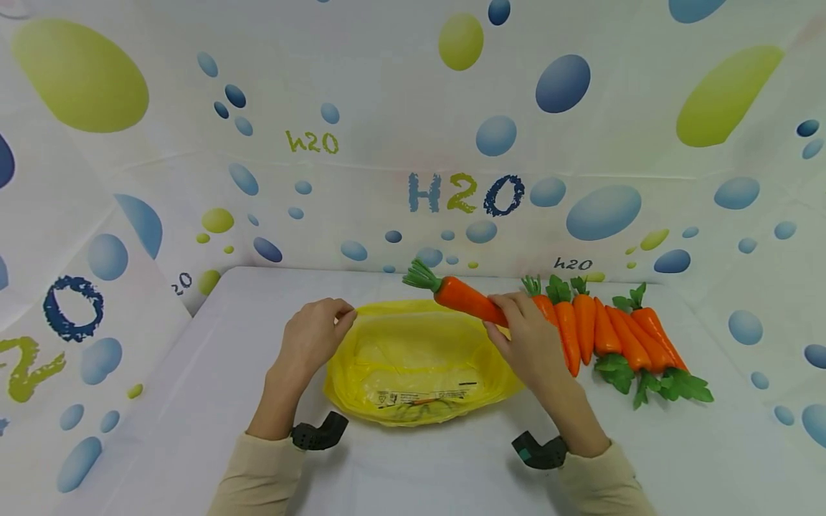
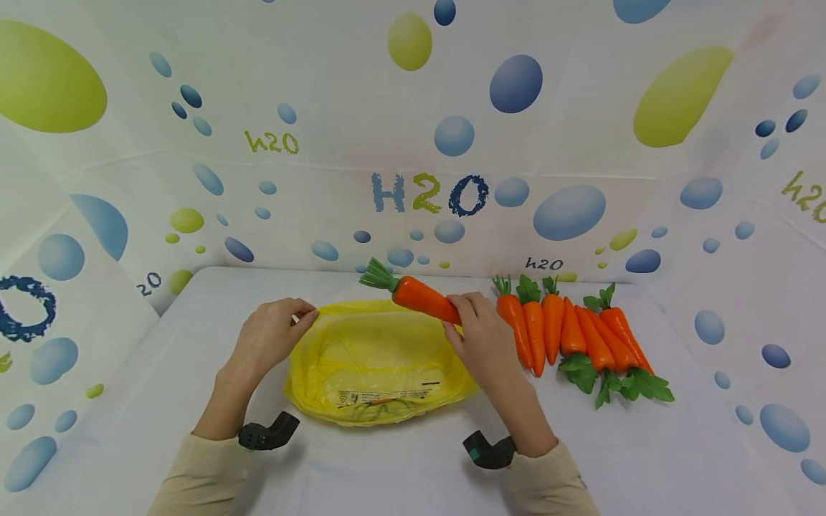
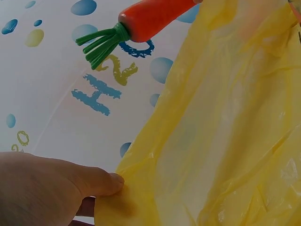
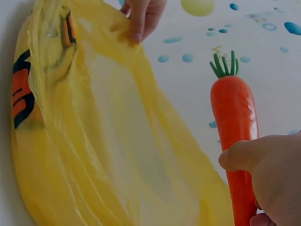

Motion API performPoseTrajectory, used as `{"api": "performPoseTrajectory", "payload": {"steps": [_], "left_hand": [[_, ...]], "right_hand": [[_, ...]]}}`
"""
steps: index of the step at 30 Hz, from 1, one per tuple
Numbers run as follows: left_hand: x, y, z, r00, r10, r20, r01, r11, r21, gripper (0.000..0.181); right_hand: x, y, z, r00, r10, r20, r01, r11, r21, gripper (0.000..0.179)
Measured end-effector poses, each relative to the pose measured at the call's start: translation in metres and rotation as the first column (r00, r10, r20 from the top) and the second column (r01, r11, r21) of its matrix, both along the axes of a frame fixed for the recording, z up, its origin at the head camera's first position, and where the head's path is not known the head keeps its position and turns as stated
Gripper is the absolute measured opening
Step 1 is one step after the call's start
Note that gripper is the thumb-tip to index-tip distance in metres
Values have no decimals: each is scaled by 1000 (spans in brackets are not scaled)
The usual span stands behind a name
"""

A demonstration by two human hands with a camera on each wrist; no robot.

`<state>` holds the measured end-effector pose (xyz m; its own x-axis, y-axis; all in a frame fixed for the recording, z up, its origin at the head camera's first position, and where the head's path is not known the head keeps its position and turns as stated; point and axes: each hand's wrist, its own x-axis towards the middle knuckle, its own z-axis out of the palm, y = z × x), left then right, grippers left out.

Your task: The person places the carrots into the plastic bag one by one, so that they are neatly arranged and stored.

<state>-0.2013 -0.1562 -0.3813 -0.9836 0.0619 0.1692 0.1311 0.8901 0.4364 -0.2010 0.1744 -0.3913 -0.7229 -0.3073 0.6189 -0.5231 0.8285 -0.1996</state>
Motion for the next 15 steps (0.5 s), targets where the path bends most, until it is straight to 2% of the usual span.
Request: {"api": "performPoseTrajectory", "payload": {"steps": [15], "left_hand": [[-1, -1, -1, 1000, -4, 16, 4, 1000, 21, 28]], "right_hand": [[3, -21, -11, 998, 64, 1, -64, 994, 88, 39]]}}
